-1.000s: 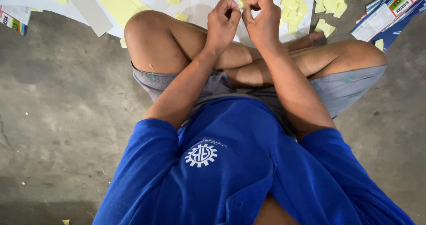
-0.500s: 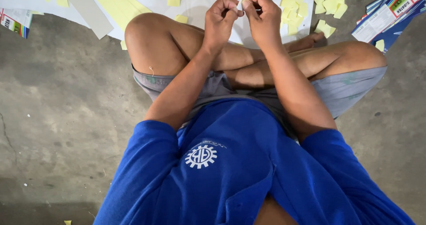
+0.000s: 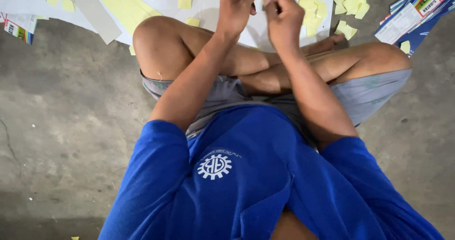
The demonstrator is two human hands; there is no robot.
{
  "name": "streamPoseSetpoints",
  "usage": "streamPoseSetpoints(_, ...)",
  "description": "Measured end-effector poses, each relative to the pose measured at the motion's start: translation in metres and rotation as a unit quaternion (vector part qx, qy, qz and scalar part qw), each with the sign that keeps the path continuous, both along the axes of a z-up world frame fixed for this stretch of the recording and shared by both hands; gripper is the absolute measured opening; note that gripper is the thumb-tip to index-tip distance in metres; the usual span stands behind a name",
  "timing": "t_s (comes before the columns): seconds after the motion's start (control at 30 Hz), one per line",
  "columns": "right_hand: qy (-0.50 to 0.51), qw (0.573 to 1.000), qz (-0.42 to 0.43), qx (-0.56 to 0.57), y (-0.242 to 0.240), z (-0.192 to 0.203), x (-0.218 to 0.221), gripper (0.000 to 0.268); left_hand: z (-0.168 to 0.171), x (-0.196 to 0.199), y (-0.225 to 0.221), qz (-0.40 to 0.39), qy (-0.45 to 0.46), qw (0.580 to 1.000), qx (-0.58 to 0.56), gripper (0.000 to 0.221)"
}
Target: Peeling and applying yellow labels to stacks of printed paper items while sitting on the floor.
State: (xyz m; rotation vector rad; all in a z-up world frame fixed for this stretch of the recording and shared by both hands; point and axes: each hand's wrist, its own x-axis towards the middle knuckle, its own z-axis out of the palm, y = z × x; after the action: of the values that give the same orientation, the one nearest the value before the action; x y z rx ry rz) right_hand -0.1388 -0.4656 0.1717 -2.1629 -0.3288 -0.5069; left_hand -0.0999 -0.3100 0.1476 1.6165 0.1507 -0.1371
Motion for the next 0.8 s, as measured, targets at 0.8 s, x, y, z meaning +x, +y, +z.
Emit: streamPoseSetpoints(0.8, 0.263, 0.718, -0.199, 0.612, -0.073, -0.029, 0.030, 0.022, -0.005, -0.017, 0.019, -0.070, 0.067, 0.994, 0.054, 0.026)
